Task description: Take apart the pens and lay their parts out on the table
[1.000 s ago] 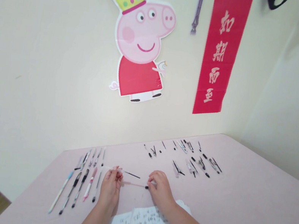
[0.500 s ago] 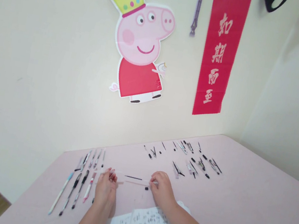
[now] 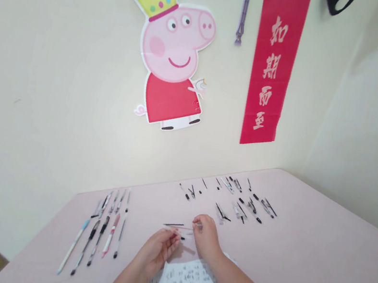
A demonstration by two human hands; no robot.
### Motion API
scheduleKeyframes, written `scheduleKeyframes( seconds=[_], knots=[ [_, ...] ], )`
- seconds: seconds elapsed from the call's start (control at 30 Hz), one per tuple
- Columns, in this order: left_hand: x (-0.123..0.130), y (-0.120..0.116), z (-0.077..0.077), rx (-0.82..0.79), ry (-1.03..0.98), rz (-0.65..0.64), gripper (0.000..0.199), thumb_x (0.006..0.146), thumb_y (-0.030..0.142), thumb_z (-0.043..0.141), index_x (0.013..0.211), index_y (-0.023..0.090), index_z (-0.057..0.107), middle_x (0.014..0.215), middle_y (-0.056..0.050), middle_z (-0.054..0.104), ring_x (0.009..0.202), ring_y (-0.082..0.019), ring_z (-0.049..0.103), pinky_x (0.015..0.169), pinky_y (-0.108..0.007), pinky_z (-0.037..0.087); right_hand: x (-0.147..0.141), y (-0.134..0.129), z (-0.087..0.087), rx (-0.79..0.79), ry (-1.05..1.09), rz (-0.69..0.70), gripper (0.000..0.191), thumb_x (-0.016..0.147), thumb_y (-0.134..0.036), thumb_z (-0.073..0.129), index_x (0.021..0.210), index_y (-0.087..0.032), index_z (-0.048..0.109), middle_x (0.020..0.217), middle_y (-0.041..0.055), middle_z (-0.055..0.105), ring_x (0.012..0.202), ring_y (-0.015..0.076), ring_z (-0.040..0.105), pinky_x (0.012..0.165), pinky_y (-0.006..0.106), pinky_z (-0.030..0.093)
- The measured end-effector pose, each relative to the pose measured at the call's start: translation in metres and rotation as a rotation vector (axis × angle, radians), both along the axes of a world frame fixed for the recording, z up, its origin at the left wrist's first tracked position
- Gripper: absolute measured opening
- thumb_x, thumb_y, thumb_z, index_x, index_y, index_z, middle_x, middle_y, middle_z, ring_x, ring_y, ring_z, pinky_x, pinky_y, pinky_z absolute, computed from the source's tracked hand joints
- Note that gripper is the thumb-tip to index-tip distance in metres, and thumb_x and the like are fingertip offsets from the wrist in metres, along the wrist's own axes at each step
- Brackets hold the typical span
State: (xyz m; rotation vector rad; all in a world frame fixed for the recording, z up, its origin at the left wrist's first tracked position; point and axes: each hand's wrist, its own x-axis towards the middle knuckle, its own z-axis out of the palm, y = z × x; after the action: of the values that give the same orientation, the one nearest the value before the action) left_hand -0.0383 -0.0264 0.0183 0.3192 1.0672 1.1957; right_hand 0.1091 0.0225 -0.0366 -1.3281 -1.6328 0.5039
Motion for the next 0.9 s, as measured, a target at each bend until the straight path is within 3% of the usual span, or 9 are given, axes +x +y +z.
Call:
scheduleKeyframes(
  seconds=[0.13,0.27,0.4,0.5,0.63,0.73,0.8,0.9],
  knots=[
    [-0.001,0.002,-0.005,0.007,0.005,-0.005,0.014,0.081,0.004,0.051,0.069,0.008,0.058,0.062,-0.005,0.064,0.055,-0.009,0.063,0.058,-0.017,0.054,0.000,-0.004,0.008,0.066,0.020,0.051,0.011,0.079,-0.018,0.048,0.078,-0.018,0.059,0.083,0.0064,0.061,0.085,0.0206,0.053,0.079,0.033,0.040],
    [-0.003,0.003,-0.007,0.103,0.047,0.063,0.012,0.080,0.006,0.054,0.070,0.010,0.058,0.063,-0.005,0.064,0.057,-0.009,0.063,0.058,-0.017,0.054,-0.003,-0.013,0.023,0.125,0.009,0.214,0.022,0.087,-0.028,0.044,0.076,-0.018,0.061,0.075,0.0040,0.060,0.077,0.0177,0.053,0.074,0.030,0.040],
    [-0.006,0.005,-0.012,0.168,0.074,0.069,0.011,0.078,0.009,0.058,0.067,0.011,0.058,0.064,-0.005,0.065,0.057,-0.009,0.062,0.058,-0.016,0.053,-0.008,-0.020,0.028,0.151,-0.067,0.352,0.011,0.082,-0.021,0.054,0.085,-0.019,0.065,0.078,0.0034,0.062,0.080,0.0173,0.053,0.075,0.030,0.039],
    [-0.007,0.008,-0.018,0.201,0.134,0.040,0.007,0.075,0.014,0.063,0.070,0.010,0.060,0.065,-0.006,0.065,0.057,-0.009,0.062,0.058,-0.017,0.052,-0.010,-0.020,0.025,0.128,-0.124,0.357,0.013,0.081,-0.016,0.054,0.085,-0.019,0.066,0.080,0.0039,0.062,0.082,0.0170,0.053,0.076,0.030,0.040],
    [-0.008,0.009,-0.023,0.274,0.407,0.014,0.025,0.070,0.035,0.067,0.070,0.011,0.061,0.059,-0.004,0.062,0.053,-0.010,0.058,0.052,-0.019,0.047,-0.008,-0.020,0.024,0.111,-0.225,0.319,0.018,0.081,-0.013,0.052,0.090,-0.019,0.066,0.084,0.0049,0.063,0.084,0.0175,0.052,0.078,0.031,0.040],
    [-0.011,0.006,-0.021,0.390,0.746,-0.002,0.042,0.071,0.052,0.058,0.055,0.014,0.054,0.045,0.003,0.048,0.043,-0.009,0.045,0.045,-0.021,0.037,-0.006,-0.023,0.029,0.118,-0.275,0.293,0.021,0.081,-0.012,0.049,0.094,-0.018,0.064,0.088,0.0058,0.062,0.086,0.0181,0.052,0.080,0.031,0.040],
    [-0.013,0.004,-0.018,0.487,0.941,0.036,0.048,0.074,0.056,0.051,0.047,0.017,0.046,0.042,0.005,0.039,0.043,-0.009,0.039,0.046,-0.021,0.032,-0.005,-0.024,0.034,0.101,-0.310,0.273,0.021,0.081,-0.012,0.049,0.095,-0.018,0.063,0.089,0.0061,0.062,0.087,0.0184,0.051,0.081,0.031,0.039],
    [-0.016,0.002,-0.016,0.570,1.087,0.086,0.044,0.078,0.053,0.046,0.051,0.018,0.044,0.045,0.006,0.037,0.047,-0.010,0.038,0.049,-0.022,0.031,-0.003,-0.024,0.040,0.028,-0.391,0.277,0.021,0.080,-0.011,0.049,0.095,-0.017,0.062,0.088,0.0056,0.063,0.087,0.0182,0.052,0.080,0.029,0.039]
  ],
)
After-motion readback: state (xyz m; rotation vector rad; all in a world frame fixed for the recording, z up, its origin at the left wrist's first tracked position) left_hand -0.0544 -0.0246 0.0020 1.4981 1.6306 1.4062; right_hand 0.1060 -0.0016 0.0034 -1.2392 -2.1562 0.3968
